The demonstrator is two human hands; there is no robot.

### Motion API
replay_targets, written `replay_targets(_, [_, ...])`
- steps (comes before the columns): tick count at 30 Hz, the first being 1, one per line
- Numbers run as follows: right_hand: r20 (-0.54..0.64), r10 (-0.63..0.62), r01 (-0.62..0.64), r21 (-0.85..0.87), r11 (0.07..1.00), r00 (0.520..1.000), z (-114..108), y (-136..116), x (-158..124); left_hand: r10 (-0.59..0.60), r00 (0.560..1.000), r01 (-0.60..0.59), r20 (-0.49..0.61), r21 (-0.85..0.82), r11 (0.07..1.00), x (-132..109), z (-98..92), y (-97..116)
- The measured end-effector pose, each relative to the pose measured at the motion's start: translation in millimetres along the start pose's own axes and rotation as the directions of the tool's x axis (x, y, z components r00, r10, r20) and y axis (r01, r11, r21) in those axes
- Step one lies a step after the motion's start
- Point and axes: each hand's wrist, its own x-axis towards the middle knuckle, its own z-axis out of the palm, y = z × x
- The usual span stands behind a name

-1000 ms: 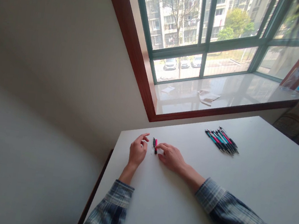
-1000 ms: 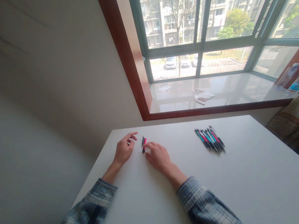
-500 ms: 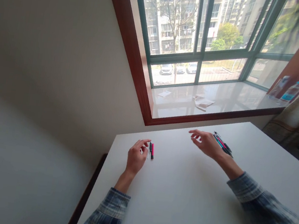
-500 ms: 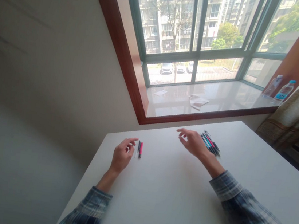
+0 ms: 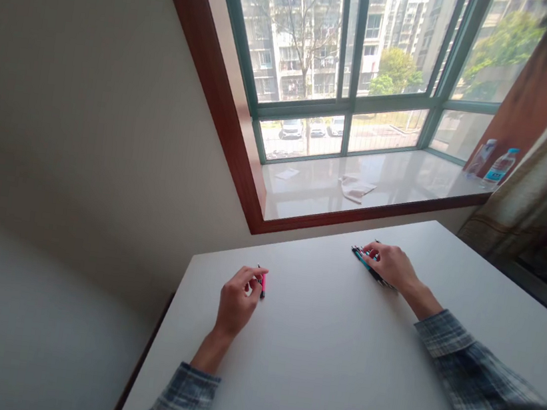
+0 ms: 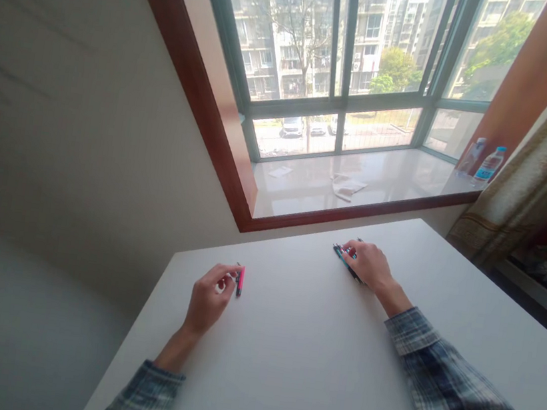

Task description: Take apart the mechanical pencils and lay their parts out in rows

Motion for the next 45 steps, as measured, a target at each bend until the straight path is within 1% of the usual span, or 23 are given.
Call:
replay_targets(3, [0.032,-0.019,0.019,-0.016,1.0,0.999,3,-4,-3,0.048,0.999,-0.048,0.018,-0.031,0.998,-6,4.3,12])
replay_targets(6, [0.033,-0.018,0.018,-0.022,1.0,0.999,8,-5,-5,0.128,0.986,-0.117,0.105,-0.102,0.988,-16,14.2,25])
replay_targets(8, [0.014,-0.014,0.014,-0.019,1.0,1.0,12,-6,-6,0.192,0.961,-0.161,0.201,-0.161,0.974,-23,21.3,32])
replay_targets(11, [-0.014,-0.01,0.01,-0.005,1.0,1.0,16,-9,-5,0.236,0.924,-0.169,0.301,-0.232,0.958,-30,28.5,37])
replay_targets(14, [-0.015,-0.031,0.032,0.032,0.999,0.999,18,-10,-4,0.235,0.91,-0.149,0.342,-0.26,0.954,-32,30.4,38])
replay_targets(17, [-0.038,-0.05,0.053,0.065,0.997,0.998,20,-10,-5,0.196,0.917,-0.111,0.348,-0.25,0.962,-31,29.4,35])
replay_targets(20, [-0.05,-0.03,0.034,0.074,0.997,0.998,20,-12,-8,0.161,0.924,-0.082,0.346,-0.232,0.969,-31,27.9,32])
replay_targets(22, [-0.06,-0.017,0.023,0.091,0.996,0.998,15,-16,-10,0.15,0.926,-0.071,0.346,-0.23,0.971,-32,27.3,32])
replay_targets(24, [-0.087,-0.011,0.024,0.157,0.987,0.996,7,-23,-12,0.149,0.927,-0.067,0.346,-0.236,0.969,-33,27.0,31])
replay_targets(26, [-0.106,0.004,0.027,0.287,0.957,0.994,-1,-32,-13,0.154,0.922,-0.067,0.355,-0.244,0.968,-33,27.0,31])
replay_targets(28, [-0.075,0.027,0.011,0.47,0.883,0.997,-5,-42,-14,0.151,0.918,-0.057,0.366,-0.256,0.965,-33,27.5,30])
replay_targets(29, [-0.037,0.036,-0.008,0.567,0.824,0.999,-4,-47,-15,0.143,0.918,-0.042,0.369,-0.269,0.962,-34,28.0,30])
replay_targets(31, [0.069,0.041,-0.079,0.745,0.662,0.997,3,-57,-17,0.105,0.921,0.021,0.375,-0.318,0.948,-33,29.4,28])
replay_targets(33, [0.191,0.033,-0.185,0.87,0.456,0.981,14,-68,-22,0.042,0.922,0.124,0.386,-0.394,0.911,-33,30.8,27])
replay_targets(35, [0.302,0.029,-0.301,0.927,0.225,0.953,25,-82,-29,-0.029,0.917,0.238,0.399,-0.485,0.841,-31,31.0,27])
replay_targets(37, [0.381,0.046,-0.381,0.924,-0.001,0.923,31,-97,-35,-0.098,0.912,0.332,0.399,-0.574,0.749,-28,29.3,30])
replay_targets(38, [0.409,0.06,-0.403,0.911,-0.093,0.911,33,-106,-39,-0.133,0.91,0.366,0.393,-0.61,0.703,-27,27.8,31])
replay_targets(39, [0.433,0.065,-0.42,0.894,-0.157,0.899,34,-115,-42,-0.167,0.908,0.392,0.383,-0.641,0.66,-25,26.0,33])
replay_targets(40, [0.455,0.064,-0.436,0.878,-0.197,0.888,34,-123,-45,-0.2,0.906,0.412,0.373,-0.668,0.62,-24,24.0,35])
replay_targets(41, [0.473,0.05,-0.453,0.865,-0.214,0.88,34,-132,-48,-0.23,0.902,0.428,0.364,-0.692,0.582,-22,22.2,36])
replay_targets(43, [0.51,-0.005,-0.498,0.838,-0.222,0.86,35,-146,-55,-0.274,0.891,0.454,0.363,-0.737,0.5,-21,19.2,38])
replay_targets(45, [0.543,-0.087,-0.548,0.812,-0.202,0.835,37,-156,-63,-0.299,0.88,0.47,0.369,-0.769,0.433,-20,17.7,38])
